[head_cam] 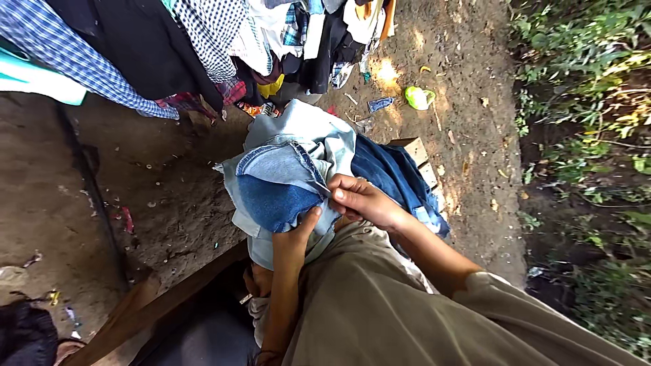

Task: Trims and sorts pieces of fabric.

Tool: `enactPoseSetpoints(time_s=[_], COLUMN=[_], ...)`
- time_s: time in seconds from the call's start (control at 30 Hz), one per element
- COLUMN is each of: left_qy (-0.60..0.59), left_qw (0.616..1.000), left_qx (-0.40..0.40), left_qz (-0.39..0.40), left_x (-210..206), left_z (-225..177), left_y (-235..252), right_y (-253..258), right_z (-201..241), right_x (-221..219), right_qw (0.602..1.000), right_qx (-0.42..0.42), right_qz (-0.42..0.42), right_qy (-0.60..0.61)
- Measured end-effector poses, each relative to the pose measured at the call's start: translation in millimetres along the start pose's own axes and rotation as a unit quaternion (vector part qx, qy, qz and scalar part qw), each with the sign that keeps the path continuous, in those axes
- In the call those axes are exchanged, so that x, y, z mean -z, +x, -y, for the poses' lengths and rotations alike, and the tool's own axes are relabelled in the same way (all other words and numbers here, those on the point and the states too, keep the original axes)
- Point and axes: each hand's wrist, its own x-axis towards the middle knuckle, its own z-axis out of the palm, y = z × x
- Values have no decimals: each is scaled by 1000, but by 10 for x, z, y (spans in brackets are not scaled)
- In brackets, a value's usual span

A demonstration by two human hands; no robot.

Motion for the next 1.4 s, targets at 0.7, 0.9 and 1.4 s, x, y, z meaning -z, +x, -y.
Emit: enactPoseSetpoints(time_s=[0.7,0.9,1.4], left_qy=[7,57,-18], left_qw=[999,996,1000], left_qx=[-15,-48,-1], left_qz=[32,42,9], left_x=[-67,-38,-94], left_z=[61,13,20], left_y=[-73,-59,-79], right_y=[-114,-54,-112], right_z=[-391,-412,-232], right_x=[42,0,0], right_qw=[882,875,937], right_qx=[247,302,194], right_qz=[-122,-146,-61], right_qy=[-382,-350,-282])
